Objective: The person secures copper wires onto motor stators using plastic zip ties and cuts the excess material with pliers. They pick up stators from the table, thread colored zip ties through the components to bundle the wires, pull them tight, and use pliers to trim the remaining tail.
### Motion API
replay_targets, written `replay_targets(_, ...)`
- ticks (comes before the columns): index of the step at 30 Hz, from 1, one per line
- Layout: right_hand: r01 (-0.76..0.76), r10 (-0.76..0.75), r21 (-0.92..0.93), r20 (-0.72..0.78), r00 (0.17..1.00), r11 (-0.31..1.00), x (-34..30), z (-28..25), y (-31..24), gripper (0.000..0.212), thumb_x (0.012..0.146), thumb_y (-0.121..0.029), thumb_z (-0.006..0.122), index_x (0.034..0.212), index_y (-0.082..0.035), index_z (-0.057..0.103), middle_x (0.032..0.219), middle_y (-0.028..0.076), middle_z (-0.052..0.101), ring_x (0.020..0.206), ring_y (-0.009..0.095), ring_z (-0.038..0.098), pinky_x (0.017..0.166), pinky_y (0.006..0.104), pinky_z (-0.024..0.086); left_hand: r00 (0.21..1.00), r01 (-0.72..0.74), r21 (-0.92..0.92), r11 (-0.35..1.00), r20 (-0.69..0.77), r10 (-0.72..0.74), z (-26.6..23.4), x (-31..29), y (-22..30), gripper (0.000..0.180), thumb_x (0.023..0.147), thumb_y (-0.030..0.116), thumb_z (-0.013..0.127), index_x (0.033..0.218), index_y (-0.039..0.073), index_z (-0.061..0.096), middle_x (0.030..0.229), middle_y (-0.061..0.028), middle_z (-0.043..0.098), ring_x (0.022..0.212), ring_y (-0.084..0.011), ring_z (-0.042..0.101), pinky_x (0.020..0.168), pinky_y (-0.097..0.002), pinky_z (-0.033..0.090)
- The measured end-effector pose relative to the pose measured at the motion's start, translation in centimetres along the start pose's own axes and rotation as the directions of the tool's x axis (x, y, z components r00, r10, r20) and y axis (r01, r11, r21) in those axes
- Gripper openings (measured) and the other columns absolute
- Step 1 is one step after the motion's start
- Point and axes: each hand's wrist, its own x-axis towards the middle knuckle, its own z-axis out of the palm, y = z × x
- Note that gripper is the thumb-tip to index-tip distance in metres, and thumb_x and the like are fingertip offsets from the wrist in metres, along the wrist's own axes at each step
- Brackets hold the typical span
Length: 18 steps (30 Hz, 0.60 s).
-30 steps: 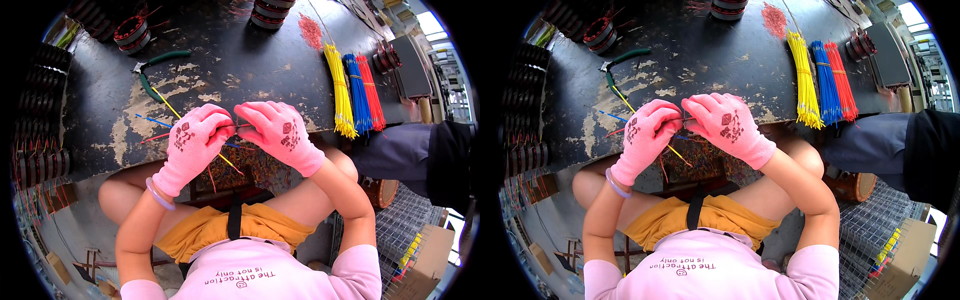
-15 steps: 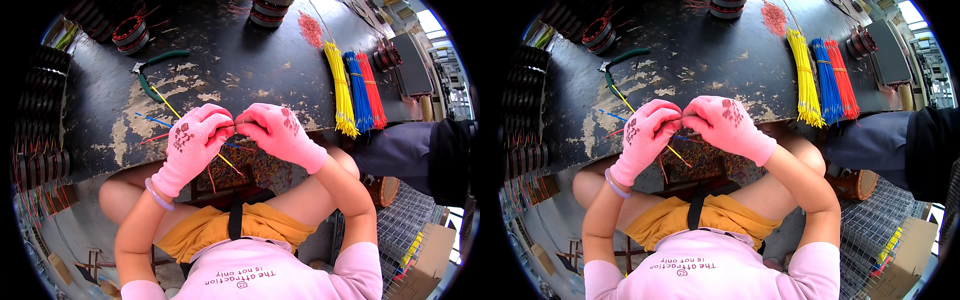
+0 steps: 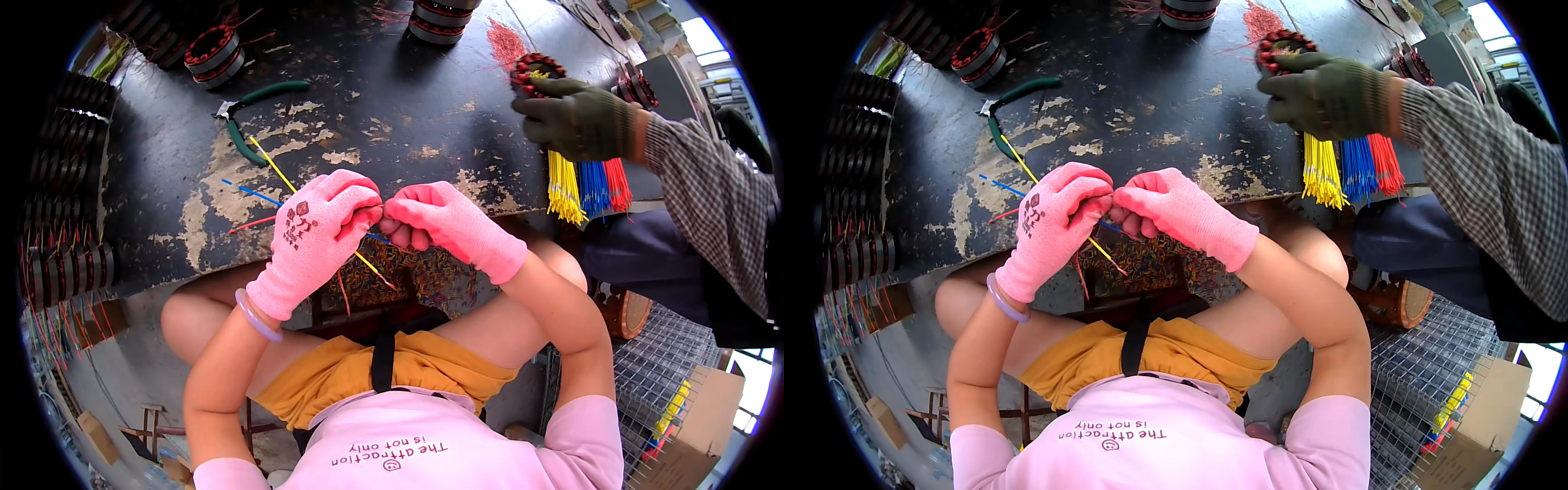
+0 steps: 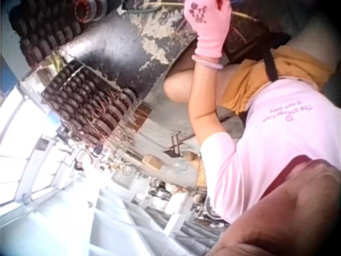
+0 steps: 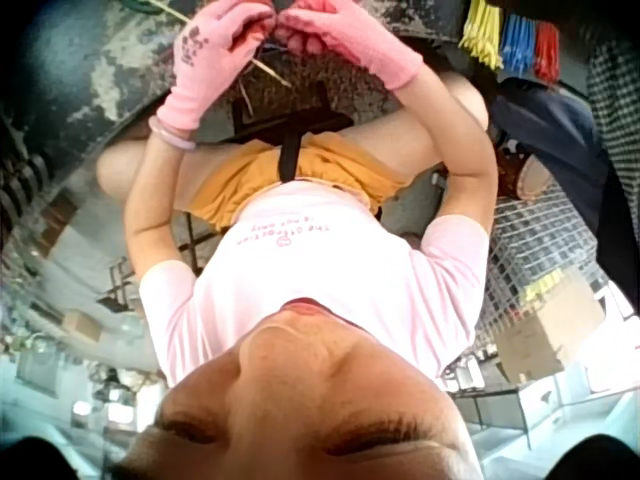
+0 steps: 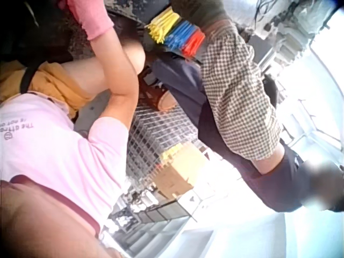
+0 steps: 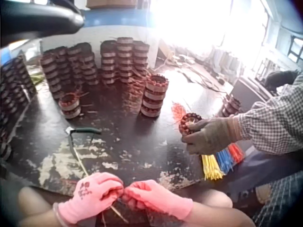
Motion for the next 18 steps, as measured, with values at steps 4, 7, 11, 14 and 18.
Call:
replay_targets(4, 0.264, -0.366, -0.574, -0.068, 0.928, 0.775, -0.9, -0.4, -0.1, 0.016, 0.099, -0.02, 0.064, 0.103, -0.005, 0.07, 0.096, 0.005, 0.072, 0.079, 0.016, 0.066, 0.069, 0.0282, 0.051, 1.0, 0.004, 0.014, 1.0, 0.012, -0.004, -0.1, -0.1, 0.0, 0.013, 0.083, 0.008, 0.072, 0.095, 0.009, 0.067, 0.102, -0.0053, 0.067, 0.091, -0.0291, 0.066, 0.078, -0.0394, 0.054)
replay_targets(7, 0.331, -0.621, -0.925, 0.151, 0.769, 0.185, -0.8, -0.4, -0.3, 0.015, 0.095, -0.019, 0.066, 0.106, -0.009, 0.07, 0.104, 0.008, 0.07, 0.091, 0.025, 0.067, 0.074, 0.0346, 0.053, 1.0, 0.003, 0.021, 1.0, 0.011, -0.004, 0.0, 0.0, 0.1, 0.014, 0.083, 0.008, 0.073, 0.095, 0.009, 0.067, 0.102, -0.0052, 0.067, 0.091, -0.0291, 0.066, 0.078, -0.0396, 0.054)
replay_targets(11, 0.164, -0.287, -0.655, -0.085, 0.954, 0.737, -0.3, 0.1, -1.2, 0.02, 0.099, -0.024, 0.062, 0.103, -0.006, 0.068, 0.093, 0.003, 0.07, 0.081, 0.013, 0.064, 0.068, 0.0289, 0.05, 1.0, -0.02, 0.05, 0.999, 0.006, 0.02, 0.1, 0.0, 0.1, 0.014, 0.082, 0.008, 0.074, 0.094, 0.01, 0.067, 0.101, -0.0049, 0.067, 0.091, -0.0286, 0.066, 0.078, -0.0396, 0.054)
replay_targets(14, 0.011, -0.068, -0.319, -0.168, 0.983, 0.948, -0.3, 0.4, -1.7, 0.029, 0.101, -0.029, 0.058, 0.098, -0.003, 0.068, 0.083, 0.0, 0.067, 0.074, 0.006, 0.058, 0.063, 0.0242, 0.046, 0.998, -0.04, 0.059, 0.997, 0.054, 0.037, -0.2, 0.1, 0.2, 0.014, 0.082, 0.007, 0.074, 0.096, 0.007, 0.068, 0.101, -0.0068, 0.069, 0.091, -0.0295, 0.067, 0.078, -0.0388, 0.054)
replay_targets(18, -0.064, -0.098, -0.367, -0.406, 0.909, 0.928, -4.2, -2.4, -2.8, 0.031, 0.098, -0.029, 0.061, 0.092, 0.0, 0.07, 0.083, 0.006, 0.073, 0.067, 0.014, 0.065, 0.064, 0.0311, 0.051, 0.998, 0.015, 0.082, 0.997, 0.059, -0.02, -0.9, -0.5, 0.1, 0.015, 0.082, 0.006, 0.074, 0.096, 0.007, 0.069, 0.1, -0.0073, 0.069, 0.091, -0.0299, 0.067, 0.078, -0.0386, 0.054)
